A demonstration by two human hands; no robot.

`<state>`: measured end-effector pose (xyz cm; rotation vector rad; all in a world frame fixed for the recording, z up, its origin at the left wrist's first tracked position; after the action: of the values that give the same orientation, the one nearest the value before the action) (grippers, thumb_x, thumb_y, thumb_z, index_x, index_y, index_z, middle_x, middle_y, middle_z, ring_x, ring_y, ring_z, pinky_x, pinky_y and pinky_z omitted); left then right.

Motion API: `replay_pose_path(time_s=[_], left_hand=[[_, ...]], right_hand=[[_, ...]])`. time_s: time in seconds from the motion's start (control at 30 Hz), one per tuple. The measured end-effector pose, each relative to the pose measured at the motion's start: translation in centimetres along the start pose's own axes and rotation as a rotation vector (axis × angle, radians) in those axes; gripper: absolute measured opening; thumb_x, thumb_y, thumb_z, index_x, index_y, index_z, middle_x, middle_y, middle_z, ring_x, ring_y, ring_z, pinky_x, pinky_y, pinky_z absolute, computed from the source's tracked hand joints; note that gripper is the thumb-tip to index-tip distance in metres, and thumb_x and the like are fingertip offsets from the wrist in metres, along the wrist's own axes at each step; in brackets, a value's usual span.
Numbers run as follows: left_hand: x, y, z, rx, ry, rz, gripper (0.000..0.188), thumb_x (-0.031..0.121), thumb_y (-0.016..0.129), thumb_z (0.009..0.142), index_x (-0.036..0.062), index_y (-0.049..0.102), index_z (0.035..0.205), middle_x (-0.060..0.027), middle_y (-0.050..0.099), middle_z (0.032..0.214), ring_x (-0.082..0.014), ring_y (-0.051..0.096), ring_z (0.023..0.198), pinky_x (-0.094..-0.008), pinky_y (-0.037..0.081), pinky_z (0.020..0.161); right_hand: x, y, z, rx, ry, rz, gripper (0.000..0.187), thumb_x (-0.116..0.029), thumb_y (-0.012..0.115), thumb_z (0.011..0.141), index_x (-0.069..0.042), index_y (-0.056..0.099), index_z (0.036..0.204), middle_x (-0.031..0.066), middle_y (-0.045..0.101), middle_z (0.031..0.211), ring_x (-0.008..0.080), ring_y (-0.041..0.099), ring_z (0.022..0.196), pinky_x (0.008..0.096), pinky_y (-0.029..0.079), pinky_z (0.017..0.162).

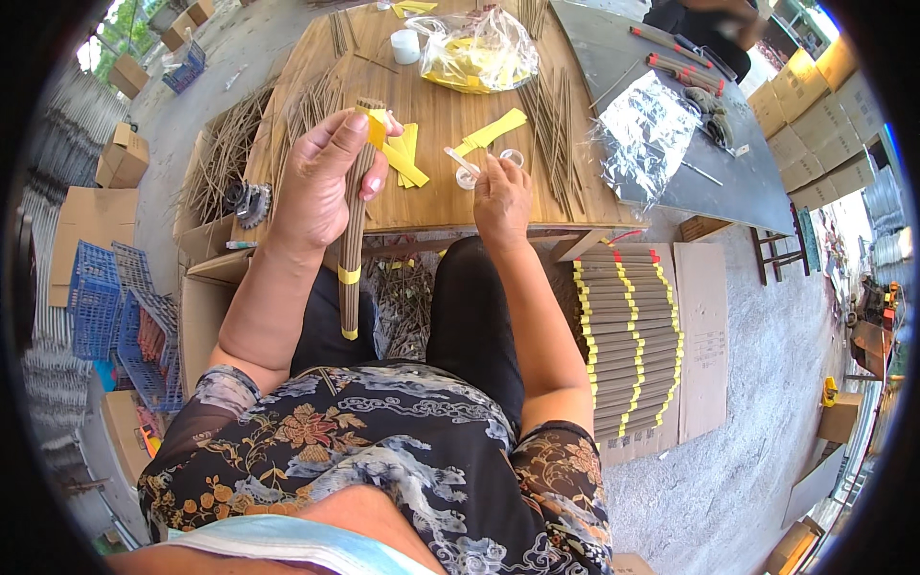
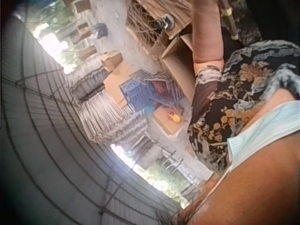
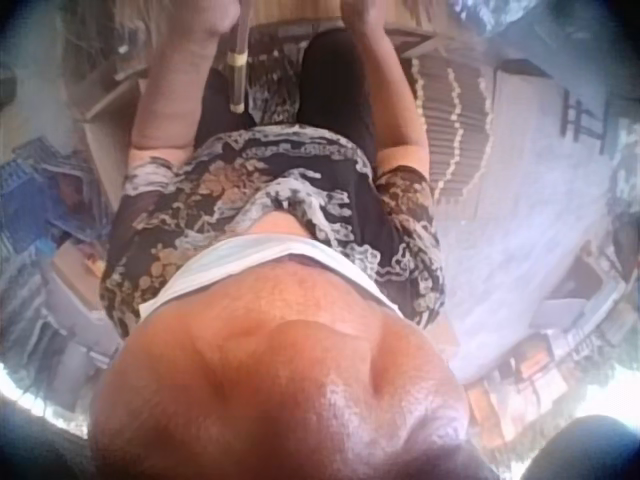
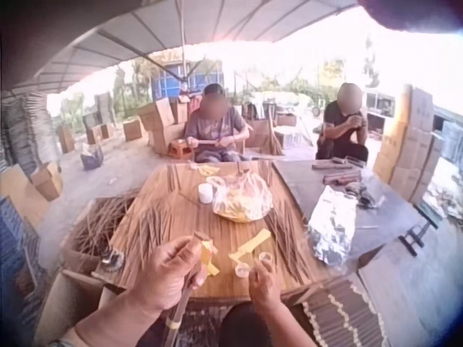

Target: The person gathers thin wooden sticks from a cardboard box, aligns them into a bundle, and wraps the bundle with yellow tape. The person repeats this process multiple times, placing finished bundles into the box.

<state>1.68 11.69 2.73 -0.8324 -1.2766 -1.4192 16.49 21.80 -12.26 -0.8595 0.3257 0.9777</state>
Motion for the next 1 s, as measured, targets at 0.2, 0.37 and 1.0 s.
replay_pose_path(time_s=[0.2,0.37,1.0], left_hand=[[0.2,1.0,-1.6,-0.005,0.093,0.143,0.025,0.026,0.049,0.089,0.0013,0.052,0.093,0.0012,0.047,0.061,-0.0034,0.042,0.052,-0.0164,0.034,0.046],[1.2,2.4,-3.4,-0.101,0.091,0.026,0.028,0.025,0.049,0.089,0.0001,0.051,0.102,0.0018,0.047,0.066,-0.0040,0.044,0.053,-0.0166,0.035,0.046],[2.4,3.3,-6.2,-0.405,-0.121,-0.434,0.034,0.029,0.041,0.091,-0.0018,0.050,0.104,-0.0080,0.052,0.064,-0.0139,0.047,0.043,-0.0237,0.037,0.040]], right_hand=[[-12.9,-6.9,3.7,-0.234,0.166,1.096,0.052,-0.022,0.065,0.077,0.003,0.045,0.118,0.0103,0.053,0.104,0.0180,0.051,0.098,0.0309,0.042,0.082],[-16.2,-7.0,3.6,-0.526,0.255,1.210,0.045,-0.022,0.065,0.076,0.003,0.051,0.110,0.0123,0.052,0.107,0.0147,0.059,0.064,0.0243,0.048,0.057],[-17.4,-9.2,3.8,-0.557,-0.072,1.272,0.033,-0.014,0.069,0.071,0.003,0.061,0.098,0.0115,0.057,0.102,0.0168,0.053,0.093,0.0268,0.042,0.082]])
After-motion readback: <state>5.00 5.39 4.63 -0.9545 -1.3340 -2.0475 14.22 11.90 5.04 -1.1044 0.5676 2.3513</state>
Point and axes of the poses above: each hand's wrist, its own z-axis towards the middle knuckle, its own y-axis out of the palm, x = y × z, the point moved 5 cm from there along z, towards the middle knuckle
